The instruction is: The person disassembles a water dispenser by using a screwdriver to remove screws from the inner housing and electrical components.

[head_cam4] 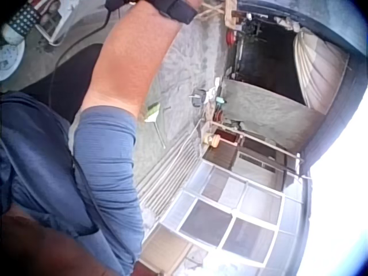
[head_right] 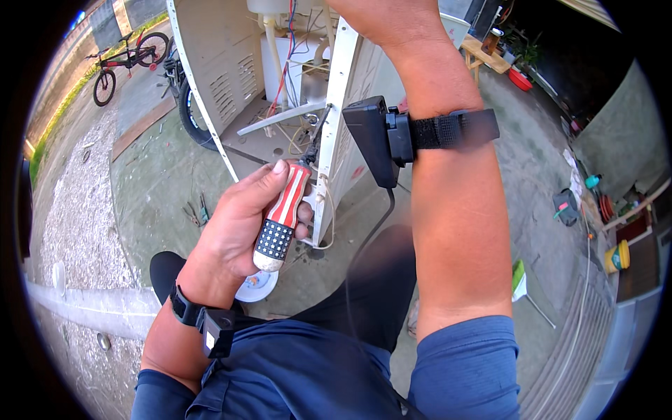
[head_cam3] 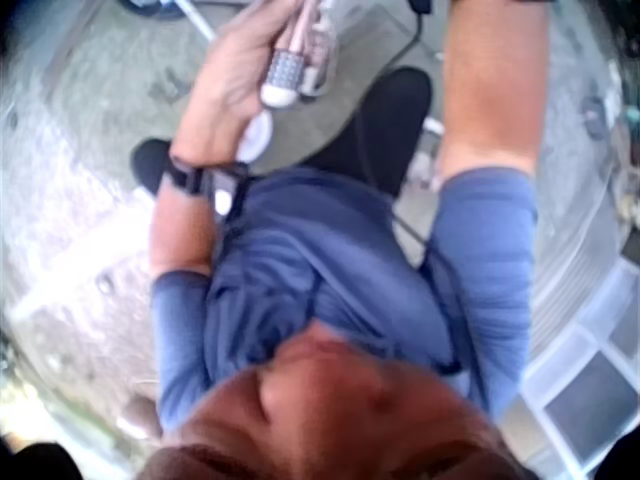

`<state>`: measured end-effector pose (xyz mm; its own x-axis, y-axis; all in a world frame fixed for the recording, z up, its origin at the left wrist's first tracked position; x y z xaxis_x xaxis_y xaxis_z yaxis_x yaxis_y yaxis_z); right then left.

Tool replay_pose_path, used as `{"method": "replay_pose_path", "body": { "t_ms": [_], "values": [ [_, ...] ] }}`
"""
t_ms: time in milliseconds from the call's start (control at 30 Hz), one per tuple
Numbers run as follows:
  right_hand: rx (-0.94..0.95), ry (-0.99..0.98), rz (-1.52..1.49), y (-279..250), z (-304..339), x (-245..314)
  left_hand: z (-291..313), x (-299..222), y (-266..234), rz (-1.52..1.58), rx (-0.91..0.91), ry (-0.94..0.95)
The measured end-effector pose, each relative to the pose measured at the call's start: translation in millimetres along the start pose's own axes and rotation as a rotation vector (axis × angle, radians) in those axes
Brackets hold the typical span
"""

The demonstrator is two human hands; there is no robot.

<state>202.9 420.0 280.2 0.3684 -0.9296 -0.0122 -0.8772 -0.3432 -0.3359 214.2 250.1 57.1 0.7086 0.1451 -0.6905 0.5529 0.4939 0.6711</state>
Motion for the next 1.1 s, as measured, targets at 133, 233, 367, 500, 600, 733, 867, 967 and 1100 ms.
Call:
{"method": "replay_pose_path", "body": {
  "t_ms": [133, 233, 367, 500, 600, 733, 867, 967, 1100],
  "values": [
    [0.001, 0.025, -0.007, 2, 1, -7, -6, 2, -2, -0.13, -0.057, -0.007],
    [0.015, 0.068, -0.001, 0, 1, -2, -5, -1, -3, -0.055, -0.024, -0.01],
    [0.009, 0.07, 0.002, 0, 1, -1, -3, -3, -1, 0.037, 0.018, -0.031],
    [-0.017, 0.049, -0.046, 2, 1, -8, -5, -6, -1, 0.032, 0.05, -0.005],
    [0.011, 0.072, -0.019, 0, 1, -2, -6, -6, -4, 0.019, -0.016, 0.007],
    [0.009, 0.07, -0.047, 0, 0, 0, -8, -5, -6, -0.092, -0.059, 0.022],
    [0.011, 0.076, -0.04, 0, 1, -1, -10, -5, -8, -0.05, -0.039, 0.003],
    [0.009, 0.069, -0.031, -1, 1, -1, -7, -9, -4, -0.013, -0.049, 0.015],
    [0.0, 0.012, 0.019, -1, 0, 2, -8, -11, -4, -0.013, 0.001, 0.007]
  ]
}}
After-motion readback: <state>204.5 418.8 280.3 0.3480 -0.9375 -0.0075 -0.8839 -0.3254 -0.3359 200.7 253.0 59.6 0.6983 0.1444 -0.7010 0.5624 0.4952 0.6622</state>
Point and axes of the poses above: each hand's wrist, its own z-axis away from the middle knuckle, its own y-axis out of the palm, x = y × z, the point moved 7 cm from there along -z, towards the middle knuckle, and after that the axes turned 7 degrees about -y, right-handed, at the moved point
